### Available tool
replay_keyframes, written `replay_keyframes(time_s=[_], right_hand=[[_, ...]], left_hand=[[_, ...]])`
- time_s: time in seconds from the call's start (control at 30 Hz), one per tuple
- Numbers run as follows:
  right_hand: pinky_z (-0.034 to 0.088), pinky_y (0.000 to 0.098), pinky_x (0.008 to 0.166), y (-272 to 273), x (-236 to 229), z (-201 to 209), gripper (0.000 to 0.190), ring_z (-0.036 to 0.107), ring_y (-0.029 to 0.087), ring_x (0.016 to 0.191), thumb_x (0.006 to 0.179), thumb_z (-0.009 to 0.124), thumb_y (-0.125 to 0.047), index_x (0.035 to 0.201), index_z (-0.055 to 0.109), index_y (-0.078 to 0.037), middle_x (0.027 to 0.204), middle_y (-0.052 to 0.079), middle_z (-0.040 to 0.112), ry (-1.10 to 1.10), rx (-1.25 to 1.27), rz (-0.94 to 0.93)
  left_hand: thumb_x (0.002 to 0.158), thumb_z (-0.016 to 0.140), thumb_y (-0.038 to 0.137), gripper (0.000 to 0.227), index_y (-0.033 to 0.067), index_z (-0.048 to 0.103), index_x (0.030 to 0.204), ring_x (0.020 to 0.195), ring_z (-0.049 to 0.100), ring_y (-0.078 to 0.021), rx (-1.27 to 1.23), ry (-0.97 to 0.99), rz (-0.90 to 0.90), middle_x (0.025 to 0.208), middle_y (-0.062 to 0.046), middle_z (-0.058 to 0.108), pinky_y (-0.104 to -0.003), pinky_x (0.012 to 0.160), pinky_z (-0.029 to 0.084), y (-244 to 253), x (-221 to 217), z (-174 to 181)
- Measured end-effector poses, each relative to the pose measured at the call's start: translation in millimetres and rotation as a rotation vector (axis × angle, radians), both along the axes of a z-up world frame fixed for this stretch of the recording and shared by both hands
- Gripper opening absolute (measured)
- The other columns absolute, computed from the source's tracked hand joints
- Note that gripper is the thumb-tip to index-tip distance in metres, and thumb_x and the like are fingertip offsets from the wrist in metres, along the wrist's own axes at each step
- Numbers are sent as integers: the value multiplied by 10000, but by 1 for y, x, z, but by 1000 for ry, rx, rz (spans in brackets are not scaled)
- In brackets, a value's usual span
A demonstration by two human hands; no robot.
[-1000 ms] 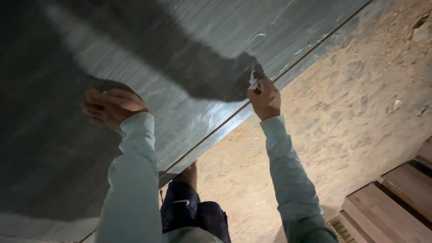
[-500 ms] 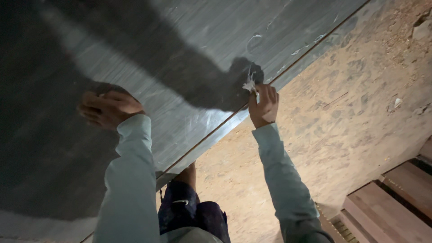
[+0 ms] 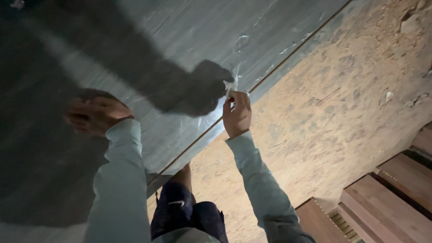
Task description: The person scrapes and wipes a large flat surface using a small handheld tool and a cloth. They repeatedly remove debris and wipe along a linear seam, moving across the surface in a systematic manner.
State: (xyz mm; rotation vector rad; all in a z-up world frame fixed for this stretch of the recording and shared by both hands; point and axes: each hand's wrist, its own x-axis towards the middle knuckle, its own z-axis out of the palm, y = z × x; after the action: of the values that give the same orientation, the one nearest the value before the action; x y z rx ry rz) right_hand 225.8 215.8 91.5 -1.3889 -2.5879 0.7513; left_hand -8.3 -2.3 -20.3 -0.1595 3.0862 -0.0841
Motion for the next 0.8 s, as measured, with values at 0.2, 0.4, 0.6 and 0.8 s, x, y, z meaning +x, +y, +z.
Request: replay_keyframes(time_s=[0.2,0.4,0.6,0.8], right_hand=[[586,415,779,23,-8,14,645,554,292,1073,892,854,-169,1391,471,-25,1334,221,438,56,86,-275],[539,429,871,26,-17,-29,547,593,278,1072,773,933,-212,1213,680,-8,1152,155,603,25,173,-216],[560,368,731,32,-10,-48,38,710,291,832,908,742,-73,935,749,-48,937,116,704,116,196,-330],[584,360,667,50,-17,-34,118,736,248,713,860,761,-138,901,726,-33,825,129,753,83,34,-324]], left_hand=[[1064,468,194,394,108,397,1442,1516,369,-363,181,-310,213,1530,-205,422,-615,1291,250,6,-2,20],[1053,466,168,388,58,414,1422,1481,318,-464,99,-128,95,1533,-302,380,-676,1190,236,-6,5,-12],[1058,464,185,365,83,440,1408,1449,392,-425,93,-62,48,1479,-245,441,-612,1204,290,-10,4,-17],[1133,433,310,420,83,412,1486,1369,502,-300,109,-190,139,1479,-160,468,-515,1214,355,-22,11,-32]])
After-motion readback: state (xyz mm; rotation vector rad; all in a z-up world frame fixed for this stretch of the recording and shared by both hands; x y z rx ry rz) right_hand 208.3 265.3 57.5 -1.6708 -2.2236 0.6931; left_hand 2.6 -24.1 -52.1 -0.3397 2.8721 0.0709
